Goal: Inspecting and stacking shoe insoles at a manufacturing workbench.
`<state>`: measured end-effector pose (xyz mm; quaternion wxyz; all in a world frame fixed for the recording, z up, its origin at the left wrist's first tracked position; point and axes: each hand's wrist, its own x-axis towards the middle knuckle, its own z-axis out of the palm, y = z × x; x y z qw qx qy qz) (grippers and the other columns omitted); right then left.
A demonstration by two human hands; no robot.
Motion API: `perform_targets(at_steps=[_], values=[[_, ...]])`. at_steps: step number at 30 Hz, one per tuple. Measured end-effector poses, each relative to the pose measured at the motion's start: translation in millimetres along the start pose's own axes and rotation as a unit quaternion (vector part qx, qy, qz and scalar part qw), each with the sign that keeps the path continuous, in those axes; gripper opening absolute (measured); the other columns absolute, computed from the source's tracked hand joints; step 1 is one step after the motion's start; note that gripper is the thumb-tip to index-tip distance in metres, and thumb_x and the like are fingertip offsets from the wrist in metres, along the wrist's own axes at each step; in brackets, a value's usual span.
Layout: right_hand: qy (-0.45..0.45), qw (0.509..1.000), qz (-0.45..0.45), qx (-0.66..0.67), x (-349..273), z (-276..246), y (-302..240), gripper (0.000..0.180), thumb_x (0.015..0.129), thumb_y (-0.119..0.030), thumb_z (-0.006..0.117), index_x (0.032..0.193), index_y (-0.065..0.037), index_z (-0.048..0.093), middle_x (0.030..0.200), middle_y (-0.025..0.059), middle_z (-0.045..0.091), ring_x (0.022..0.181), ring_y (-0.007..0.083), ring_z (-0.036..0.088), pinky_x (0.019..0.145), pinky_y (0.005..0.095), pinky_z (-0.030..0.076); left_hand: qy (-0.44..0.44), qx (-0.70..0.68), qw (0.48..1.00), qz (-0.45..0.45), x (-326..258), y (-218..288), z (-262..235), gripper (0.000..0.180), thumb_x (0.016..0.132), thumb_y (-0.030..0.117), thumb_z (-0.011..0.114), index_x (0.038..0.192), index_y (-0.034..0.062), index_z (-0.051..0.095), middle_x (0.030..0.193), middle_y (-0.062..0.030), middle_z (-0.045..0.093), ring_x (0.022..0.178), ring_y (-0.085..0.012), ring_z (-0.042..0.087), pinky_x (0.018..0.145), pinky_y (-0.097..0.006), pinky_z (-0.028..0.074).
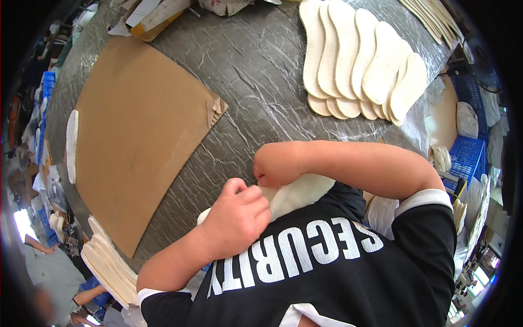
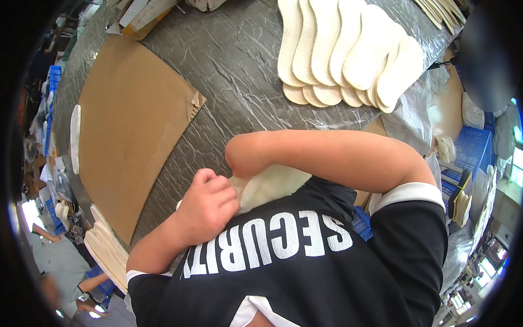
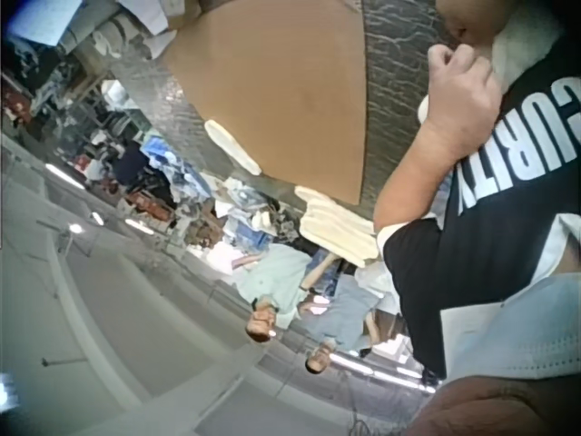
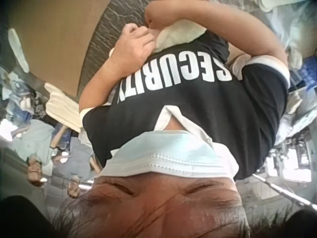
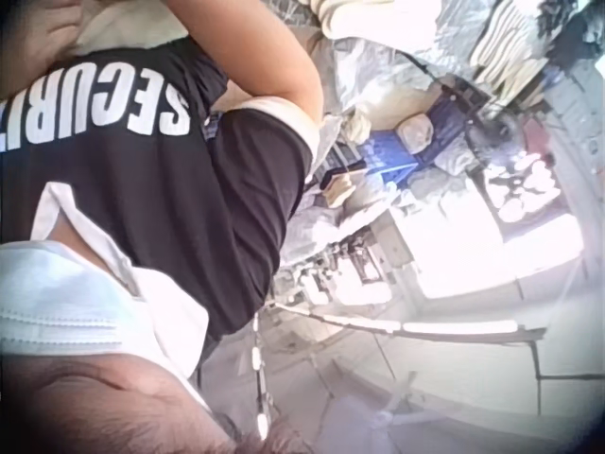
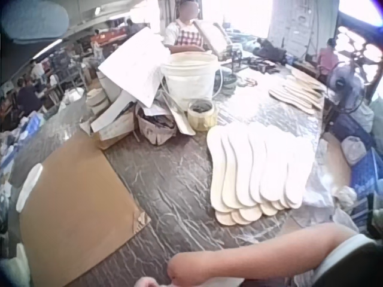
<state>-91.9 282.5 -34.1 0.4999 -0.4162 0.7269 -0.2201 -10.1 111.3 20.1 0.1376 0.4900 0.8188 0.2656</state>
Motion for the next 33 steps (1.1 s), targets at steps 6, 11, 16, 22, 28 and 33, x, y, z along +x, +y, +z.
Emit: perform_targets(at_steps=[6,11,16,22,28,33], values=[[0.042,0.971,-0.066,0.228,-15.7,10.8,15.7,0.023,0.09,-0.022,0.055,0.09,-0.001,0.064,0.074,0.0138,0.063,0.069,0.0283,0.06,0.067,0.0388,0.046,0.163,-0.132,0.967,-0.146,-21.3,-11.0,25.9,0.02,0.072,-0.001,0.071,0.08,0.0037,0.054,0.083,-0.0093,0.059,0.079,-0.0286,0.053,0.07,-0.038,0.045],[0.112,0.961,-0.062,0.244,-47.7,-2.7,2.7,0.021,0.086,-0.022,0.062,0.095,-0.003,0.063,0.081,0.0139,0.066,0.077,0.0291,0.063,0.072,0.0396,0.048,0.207,-0.129,0.954,-0.174,-17.0,-6.8,29.4,0.02,0.072,0.0,0.072,0.081,0.0035,0.055,0.086,-0.0097,0.06,0.08,-0.0295,0.054,0.069,-0.038,0.046],[0.136,0.982,-0.102,0.081,-52.9,9.8,-4.8,0.024,0.076,-0.019,0.072,0.092,-0.004,0.063,0.091,0.0126,0.065,0.088,0.0319,0.064,0.073,0.0422,0.05,0.195,-0.07,0.968,-0.14,-19.7,-7.7,26.8,0.021,0.07,0.0,0.072,0.084,0.0028,0.057,0.094,-0.0116,0.06,0.081,-0.029,0.054,0.07,-0.038,0.046],[0.247,0.956,-0.11,-0.112,-47.2,24.1,-7.8,0.017,0.071,-0.017,0.07,0.085,-0.007,0.065,0.1,0.0069,0.059,0.092,0.0263,0.059,0.079,0.0386,0.047,0.192,-0.088,0.943,-0.257,-31.8,-14.3,-2.3,0.023,0.071,0.001,0.071,0.093,0.0023,0.062,0.095,-0.0113,0.06,0.084,-0.0286,0.057,0.078,-0.037,0.047],[0.286,0.937,-0.059,-0.191,-29.9,24.0,-30.3,0.028,0.074,-0.026,0.071,0.094,-0.008,0.064,0.092,0.004,0.058,0.093,0.0208,0.055,0.082,0.0344,0.041,0.19,-0.302,0.809,-0.468,-89.3,-42.6,8.4,0.018,0.094,0.005,0.051,0.106,-0.0044,0.061,0.094,-0.0132,0.064,0.087,-0.0217,0.062,0.077,-0.032,0.051],[0.264,0.94,-0.061,-0.206,-0.8,26.8,-37.7,0.038,0.07,-0.036,0.074,0.092,-0.009,0.061,0.09,0.0044,0.059,0.091,0.0219,0.057,0.08,0.0355,0.042,0.241,-0.529,0.651,-0.488,-82.9,-36.3,14.1,0.021,0.098,0.005,0.047,0.109,-0.0077,0.06,0.099,-0.0137,0.064,0.089,-0.0182,0.063,0.078,-0.031,0.055]])
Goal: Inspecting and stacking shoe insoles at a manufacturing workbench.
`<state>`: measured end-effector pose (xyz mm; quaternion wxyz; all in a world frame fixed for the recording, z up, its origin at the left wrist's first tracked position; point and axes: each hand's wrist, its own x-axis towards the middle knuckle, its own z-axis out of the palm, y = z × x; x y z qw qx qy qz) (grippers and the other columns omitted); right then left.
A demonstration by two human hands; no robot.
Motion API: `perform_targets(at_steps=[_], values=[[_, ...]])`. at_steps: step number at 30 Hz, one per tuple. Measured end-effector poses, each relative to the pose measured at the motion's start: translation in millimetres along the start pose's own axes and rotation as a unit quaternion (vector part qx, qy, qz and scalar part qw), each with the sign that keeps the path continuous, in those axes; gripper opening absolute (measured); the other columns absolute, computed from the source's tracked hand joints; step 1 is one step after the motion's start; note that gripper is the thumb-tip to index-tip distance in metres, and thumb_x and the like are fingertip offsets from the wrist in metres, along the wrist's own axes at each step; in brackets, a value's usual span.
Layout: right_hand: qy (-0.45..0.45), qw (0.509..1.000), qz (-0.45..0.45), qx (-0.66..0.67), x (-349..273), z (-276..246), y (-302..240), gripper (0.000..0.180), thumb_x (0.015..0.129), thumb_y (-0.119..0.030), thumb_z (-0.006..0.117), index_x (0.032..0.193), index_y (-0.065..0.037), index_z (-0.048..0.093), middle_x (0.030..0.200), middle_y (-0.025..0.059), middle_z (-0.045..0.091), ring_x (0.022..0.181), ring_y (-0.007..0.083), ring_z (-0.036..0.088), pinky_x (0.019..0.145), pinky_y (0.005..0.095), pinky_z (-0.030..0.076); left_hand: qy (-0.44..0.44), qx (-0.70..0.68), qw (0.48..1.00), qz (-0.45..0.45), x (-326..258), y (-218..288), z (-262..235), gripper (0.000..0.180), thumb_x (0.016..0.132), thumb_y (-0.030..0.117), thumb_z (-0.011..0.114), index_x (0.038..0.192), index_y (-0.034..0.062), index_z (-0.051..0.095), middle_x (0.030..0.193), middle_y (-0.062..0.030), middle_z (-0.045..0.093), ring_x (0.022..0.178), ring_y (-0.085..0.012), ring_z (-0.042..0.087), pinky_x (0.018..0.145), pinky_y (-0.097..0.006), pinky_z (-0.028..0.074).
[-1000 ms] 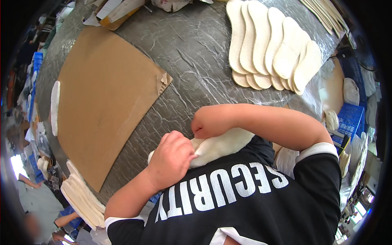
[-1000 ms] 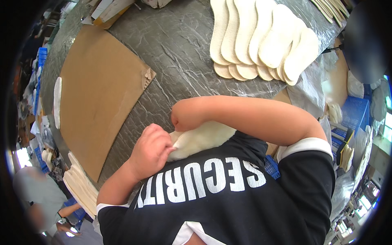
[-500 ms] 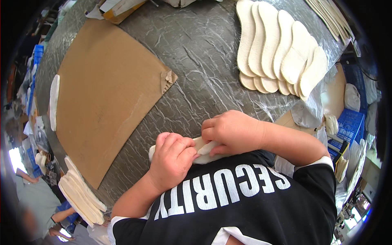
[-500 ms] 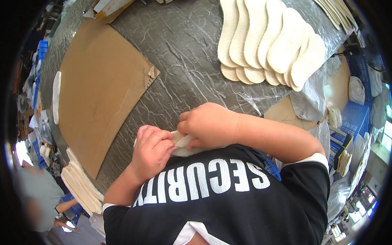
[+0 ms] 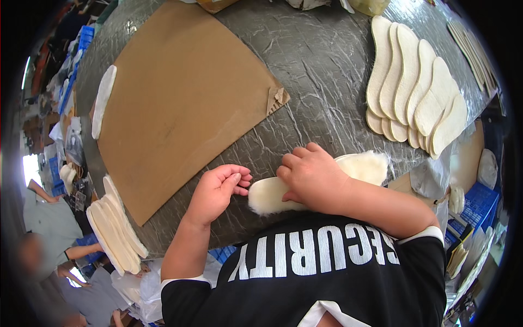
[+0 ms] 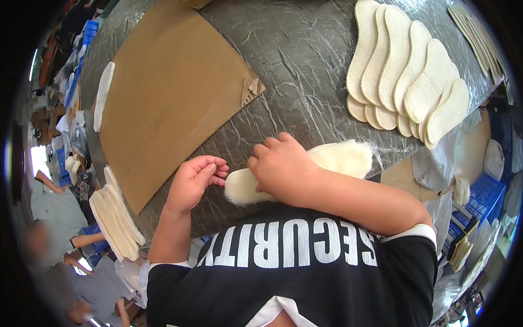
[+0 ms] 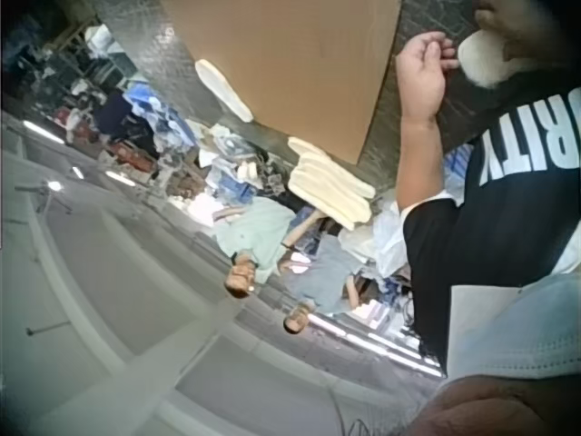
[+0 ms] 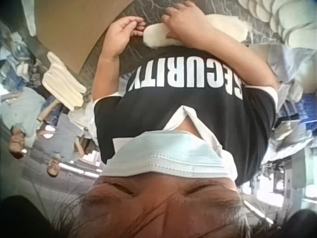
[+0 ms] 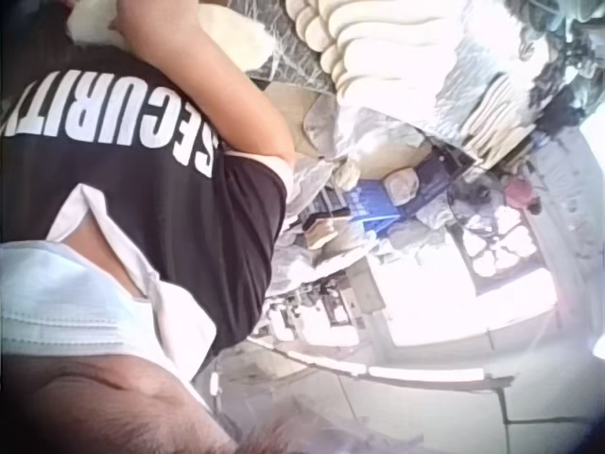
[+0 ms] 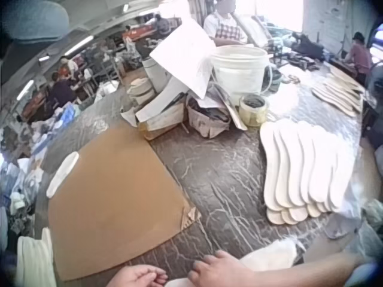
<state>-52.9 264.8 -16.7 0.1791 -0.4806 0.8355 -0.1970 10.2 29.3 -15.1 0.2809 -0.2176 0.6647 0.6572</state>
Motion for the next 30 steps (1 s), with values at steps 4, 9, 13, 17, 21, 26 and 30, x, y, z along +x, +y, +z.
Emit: perform_targets(at_steps=[4,9,13,17,21,26,30], values=[[-0.037,0.999,0.017,0.003,-1.9,9.9,-6.9,0.034,0.07,-0.032,0.075,0.091,-0.009,0.06,0.088,0.0056,0.059,0.084,0.0234,0.061,0.076,0.0347,0.045,-0.078,-0.118,0.988,-0.054,-0.6,-6.1,-5.4,0.021,0.097,0.007,0.051,0.108,-0.008,0.061,0.097,-0.0142,0.066,0.083,-0.0182,0.065,0.073,-0.03,0.056],[-0.051,0.995,0.033,0.075,-13.9,6.0,-10.9,0.026,0.075,-0.022,0.071,0.091,-0.005,0.059,0.086,0.0082,0.062,0.085,0.0254,0.063,0.076,0.0371,0.047,-0.138,-0.074,0.981,-0.118,1.8,-1.9,7.0,0.019,0.094,0.013,0.059,0.097,-0.0044,0.067,0.084,-0.0082,0.067,0.071,-0.0125,0.063,0.066,-0.026,0.054],[-0.06,0.986,0.071,0.136,-21.6,-1.9,-14.0,0.022,0.072,-0.02,0.07,0.088,-0.007,0.062,0.083,0.0078,0.062,0.083,0.0275,0.062,0.078,0.0388,0.048,-0.159,-0.006,0.978,-0.136,3.1,3.5,16.8,0.02,0.093,0.016,0.062,0.09,-0.0026,0.07,0.076,-0.0053,0.067,0.066,-0.0102,0.061,0.061,-0.023,0.051],[0.005,0.993,0.028,0.117,-27.5,0.9,-16.5,0.016,0.07,-0.019,0.071,0.082,-0.011,0.066,0.083,0.0041,0.063,0.087,0.0247,0.06,0.08,0.0385,0.047,-0.168,0.085,0.975,-0.114,7.5,10.0,25.4,0.024,0.092,0.021,0.063,0.09,-0.0019,0.071,0.076,-0.0049,0.067,0.065,-0.0103,0.06,0.06,-0.026,0.05],[0.042,0.991,-0.003,0.129,-31.5,1.9,-17.0,0.011,0.07,-0.016,0.069,0.079,-0.012,0.065,0.082,0.0015,0.063,0.089,0.0231,0.059,0.082,0.0373,0.045,-0.205,0.242,0.948,-0.023,15.8,15.8,34.8,0.025,0.088,0.022,0.064,0.087,-0.0019,0.071,0.073,-0.0108,0.068,0.064,-0.0146,0.061,0.061,-0.033,0.05],[0.038,0.966,-0.16,0.199,-31.7,1.3,-6.9,0.014,0.067,-0.008,0.071,0.076,-0.01,0.061,0.081,-0.0013,0.063,0.087,0.0215,0.059,0.084,0.0361,0.041,-0.185,0.392,0.9,0.054,26.8,22.5,45.1,0.021,0.084,0.016,0.062,0.085,-0.0027,0.07,0.074,-0.018,0.067,0.065,-0.0226,0.064,0.063,-0.036,0.051],[0.067,0.946,-0.162,0.273,-39.0,-0.9,8.2,0.016,0.068,-0.012,0.073,0.077,-0.01,0.061,0.081,0.0,0.064,0.086,0.0212,0.061,0.087,0.0377,0.04,-0.185,0.354,0.917,0.025,31.3,27.5,50.3,0.022,0.086,0.016,0.06,0.083,-0.0037,0.068,0.076,-0.0215,0.066,0.07,-0.0317,0.066,0.064,-0.039,0.051]])
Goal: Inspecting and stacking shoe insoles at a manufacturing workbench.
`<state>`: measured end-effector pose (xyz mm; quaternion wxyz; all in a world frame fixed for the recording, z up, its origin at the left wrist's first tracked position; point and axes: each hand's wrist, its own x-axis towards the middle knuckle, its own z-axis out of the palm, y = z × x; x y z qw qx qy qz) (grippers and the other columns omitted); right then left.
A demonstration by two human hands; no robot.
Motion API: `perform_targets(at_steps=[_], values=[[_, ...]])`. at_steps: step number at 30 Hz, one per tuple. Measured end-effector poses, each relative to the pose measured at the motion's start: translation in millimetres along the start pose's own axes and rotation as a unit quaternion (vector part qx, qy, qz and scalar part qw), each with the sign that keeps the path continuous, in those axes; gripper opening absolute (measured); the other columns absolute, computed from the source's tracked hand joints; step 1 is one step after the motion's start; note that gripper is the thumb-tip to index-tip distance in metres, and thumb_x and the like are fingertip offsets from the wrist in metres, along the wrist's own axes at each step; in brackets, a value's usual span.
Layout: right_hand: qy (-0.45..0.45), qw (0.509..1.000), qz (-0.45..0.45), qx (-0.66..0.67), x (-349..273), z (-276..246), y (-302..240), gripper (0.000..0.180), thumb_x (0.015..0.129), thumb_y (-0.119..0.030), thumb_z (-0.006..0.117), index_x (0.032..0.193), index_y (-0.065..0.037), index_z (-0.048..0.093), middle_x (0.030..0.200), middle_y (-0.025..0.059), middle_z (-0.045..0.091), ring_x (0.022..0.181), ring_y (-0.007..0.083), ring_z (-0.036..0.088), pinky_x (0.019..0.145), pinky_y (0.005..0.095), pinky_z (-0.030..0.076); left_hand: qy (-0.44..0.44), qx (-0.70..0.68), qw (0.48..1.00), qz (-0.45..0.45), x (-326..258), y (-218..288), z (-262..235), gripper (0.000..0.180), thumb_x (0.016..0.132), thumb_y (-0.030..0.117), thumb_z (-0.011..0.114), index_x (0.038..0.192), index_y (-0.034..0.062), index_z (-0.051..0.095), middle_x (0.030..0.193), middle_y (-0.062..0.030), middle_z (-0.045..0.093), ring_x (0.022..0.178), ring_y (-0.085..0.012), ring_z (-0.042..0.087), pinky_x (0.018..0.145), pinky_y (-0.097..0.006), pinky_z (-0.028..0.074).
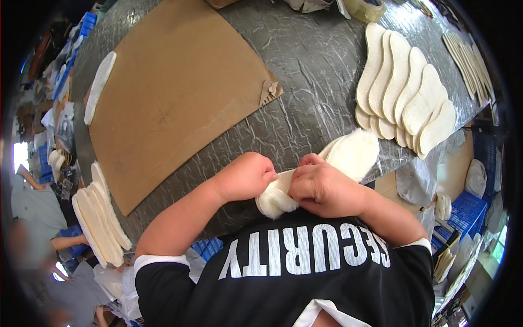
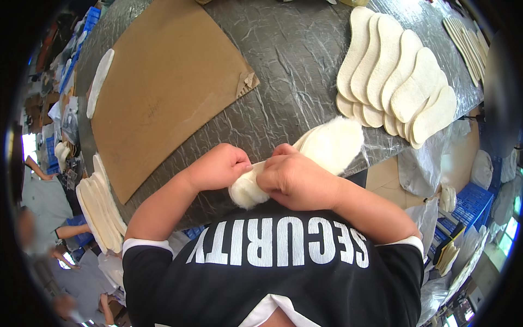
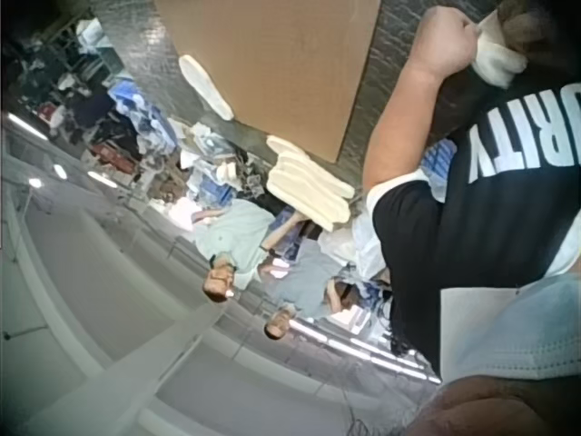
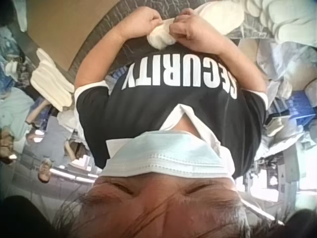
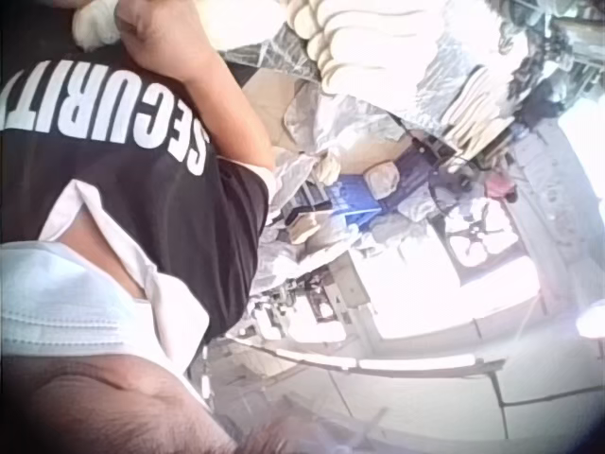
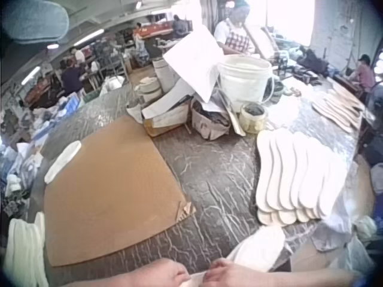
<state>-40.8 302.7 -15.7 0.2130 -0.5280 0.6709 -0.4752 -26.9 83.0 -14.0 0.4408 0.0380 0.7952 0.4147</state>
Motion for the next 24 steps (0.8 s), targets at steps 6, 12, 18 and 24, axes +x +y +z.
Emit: perform_targets(at_steps=[6,12,18,24], values=[[0.006,0.965,0.198,-0.173,10.2,13.8,-7.9,0.017,0.065,-0.014,0.073,0.074,-0.011,0.06,0.079,0.002,0.065,0.077,0.0247,0.064,0.093,0.0417,0.038,0.048,0.062,0.995,0.058,13.6,11.0,0.3,0.019,0.085,0.014,0.059,0.081,-0.0025,0.068,0.078,-0.0231,0.065,0.075,-0.037,0.065,0.067,-0.041,0.05],[-0.007,0.999,0.02,-0.028,-1.7,-3.2,-12.8,0.015,0.066,-0.004,0.07,0.072,-0.015,0.063,0.084,-0.0051,0.061,0.102,0.022,0.055,0.103,0.0545,0.025,0.1,0.205,0.969,0.096,21.3,1.6,-3.3,0.016,0.085,0.013,0.059,0.086,0.0002,0.068,0.084,-0.0188,0.067,0.079,-0.0356,0.064,0.071,-0.041,0.05],[0.018,0.922,-0.011,0.387,-33.8,-29.7,23.8,0.007,0.074,-0.015,0.073,0.078,-0.011,0.069,0.09,0.0004,0.069,0.105,0.0202,0.057,0.11,0.0488,0.007,0.155,0.253,0.936,0.19,21.5,-6.6,-0.1,0.012,0.085,0.012,0.06,0.091,0.0049,0.067,0.081,-0.0148,0.065,0.08,-0.0327,0.063,0.07,-0.042,0.05],[0.19,0.736,-0.239,0.605,-63.3,-26.1,42.2,0.018,0.074,-0.025,0.071,0.069,-0.009,0.063,0.086,0.0138,0.068,0.097,0.0327,0.059,0.114,0.0549,0.012,0.228,0.327,0.871,0.288,11.3,-17.5,13.4,0.026,0.076,0.005,0.061,0.102,0.0098,0.066,0.076,-0.0075,0.056,0.071,-0.0275,0.059,0.063,-0.039,0.049]])
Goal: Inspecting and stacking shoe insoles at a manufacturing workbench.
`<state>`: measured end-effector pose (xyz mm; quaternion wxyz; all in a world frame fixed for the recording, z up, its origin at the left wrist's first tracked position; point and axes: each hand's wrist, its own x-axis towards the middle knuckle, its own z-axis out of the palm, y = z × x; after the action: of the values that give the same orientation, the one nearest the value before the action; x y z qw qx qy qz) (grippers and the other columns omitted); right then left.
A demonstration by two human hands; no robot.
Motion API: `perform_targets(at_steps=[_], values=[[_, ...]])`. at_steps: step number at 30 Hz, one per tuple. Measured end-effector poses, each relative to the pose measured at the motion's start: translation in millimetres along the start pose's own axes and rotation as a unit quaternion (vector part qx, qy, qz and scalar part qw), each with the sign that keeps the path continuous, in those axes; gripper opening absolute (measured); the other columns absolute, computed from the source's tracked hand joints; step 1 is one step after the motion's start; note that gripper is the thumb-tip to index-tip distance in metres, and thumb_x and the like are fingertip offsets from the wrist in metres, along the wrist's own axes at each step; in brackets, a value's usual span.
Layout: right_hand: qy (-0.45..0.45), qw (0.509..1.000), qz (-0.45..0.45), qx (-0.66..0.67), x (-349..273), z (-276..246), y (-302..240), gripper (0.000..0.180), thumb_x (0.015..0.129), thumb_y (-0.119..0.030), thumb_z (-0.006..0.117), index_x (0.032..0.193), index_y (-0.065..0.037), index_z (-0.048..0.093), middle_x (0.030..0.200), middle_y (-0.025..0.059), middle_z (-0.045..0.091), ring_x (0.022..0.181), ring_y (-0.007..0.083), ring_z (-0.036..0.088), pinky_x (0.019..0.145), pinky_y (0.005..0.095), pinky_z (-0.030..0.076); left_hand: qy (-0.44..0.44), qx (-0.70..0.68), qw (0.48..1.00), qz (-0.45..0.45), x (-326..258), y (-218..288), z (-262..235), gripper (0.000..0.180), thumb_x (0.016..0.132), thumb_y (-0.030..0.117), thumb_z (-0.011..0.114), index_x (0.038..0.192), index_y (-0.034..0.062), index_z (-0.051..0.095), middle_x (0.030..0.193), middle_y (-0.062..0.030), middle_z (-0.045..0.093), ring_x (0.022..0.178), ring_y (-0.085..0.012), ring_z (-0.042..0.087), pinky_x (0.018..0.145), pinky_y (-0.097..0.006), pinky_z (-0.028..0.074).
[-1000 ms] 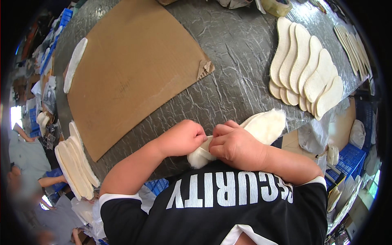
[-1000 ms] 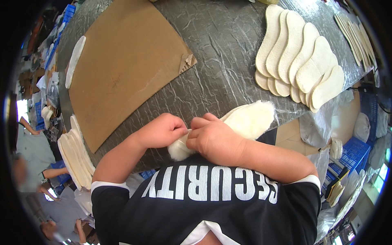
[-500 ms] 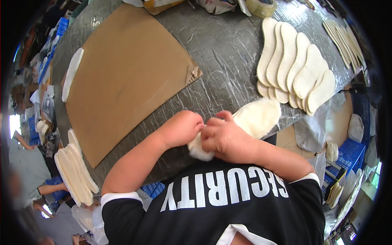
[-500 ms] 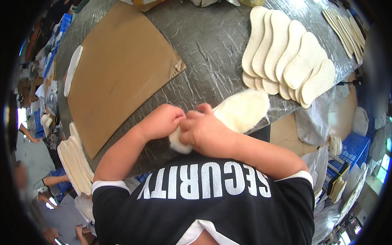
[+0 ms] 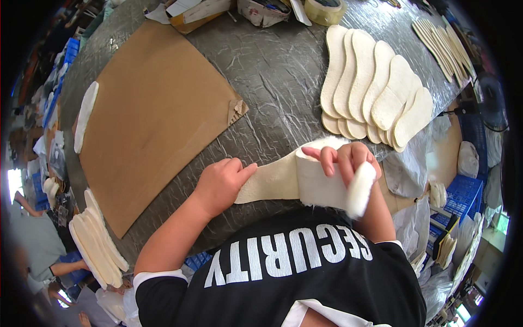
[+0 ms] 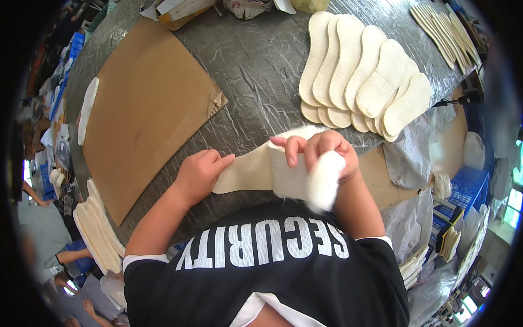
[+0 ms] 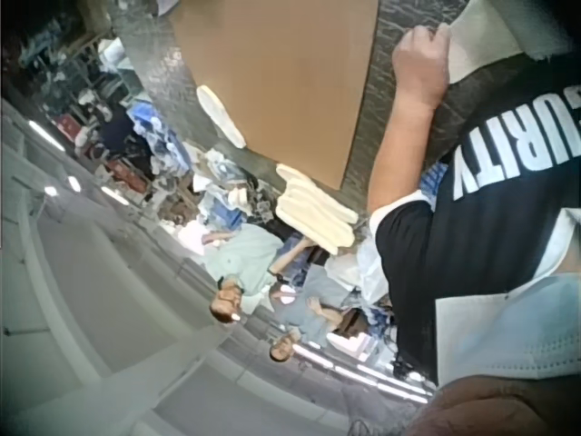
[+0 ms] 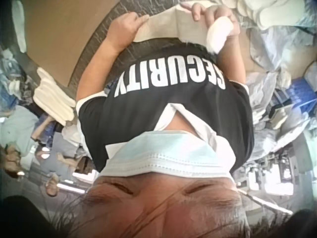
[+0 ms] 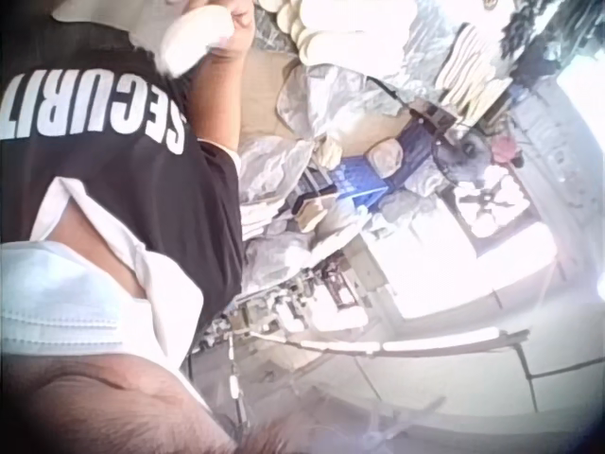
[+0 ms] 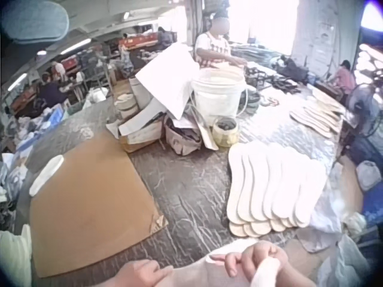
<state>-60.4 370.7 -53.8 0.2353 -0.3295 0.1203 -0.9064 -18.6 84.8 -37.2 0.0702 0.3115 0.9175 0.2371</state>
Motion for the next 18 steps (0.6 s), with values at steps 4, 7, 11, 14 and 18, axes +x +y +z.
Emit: perform_targets(at_steps=[4,7,11,14,18], values=[[0.101,0.983,0.086,-0.128,7.6,9.0,3.4,0.021,0.074,-0.026,0.072,0.073,-0.009,0.062,0.094,0.0176,0.061,0.095,0.0292,0.057,0.113,0.0481,0.02,0.07,0.112,0.991,0.019,10.3,23.8,-24.2,0.03,0.076,0.001,0.058,0.105,0.0048,0.066,0.084,-0.0103,0.056,0.078,-0.0294,0.058,0.066,-0.039,0.047],[0.068,0.976,0.104,-0.181,13.9,13.2,3.6,0.021,0.075,-0.026,0.071,0.076,-0.007,0.062,0.092,0.0142,0.062,0.093,0.0258,0.058,0.112,0.0462,0.022,0.103,0.017,0.994,0.007,14.0,37.8,-25.6,0.031,0.074,-0.003,0.056,0.104,0.0012,0.065,0.093,-0.0117,0.058,0.085,-0.0293,0.057,0.072,-0.039,0.048],[0.058,0.962,0.12,-0.237,23.5,26.4,11.5,0.021,0.077,-0.026,0.068,0.077,-0.005,0.062,0.088,0.0114,0.064,0.088,0.0244,0.059,0.107,0.0451,0.026,0.069,-0.202,0.977,0.02,22.1,51.6,4.6,0.029,0.073,-0.004,0.057,0.102,-0.0002,0.064,0.101,-0.0098,0.059,0.09,-0.028,0.057,0.08,-0.038,0.05],[0.088,0.975,0.052,-0.198,19.3,24.1,9.3,0.022,0.081,-0.027,0.064,0.073,-0.008,0.058,0.077,0.0103,0.063,0.08,0.0247,0.058,0.104,0.0491,0.029,0.001,-0.134,0.99,0.051,26.5,43.2,18.6,0.027,0.08,0.007,0.055,0.105,0.0015,0.064,0.105,-0.0077,0.058,0.095,-0.0261,0.055,0.085,-0.035,0.049],[0.148,0.975,-0.166,-0.025,13.8,32.1,-13.0,0.024,0.083,-0.034,0.063,0.069,-0.016,0.055,0.064,0.0056,0.057,0.074,0.0236,0.054,0.105,0.0542,0.03,0.009,-0.113,0.992,0.046,24.4,44.5,20.5,0.031,0.077,0.002,0.061,0.107,0.0035,0.065,0.114,-0.0082,0.057,0.094,-0.0276,0.054,0.082,-0.036,0.049]])
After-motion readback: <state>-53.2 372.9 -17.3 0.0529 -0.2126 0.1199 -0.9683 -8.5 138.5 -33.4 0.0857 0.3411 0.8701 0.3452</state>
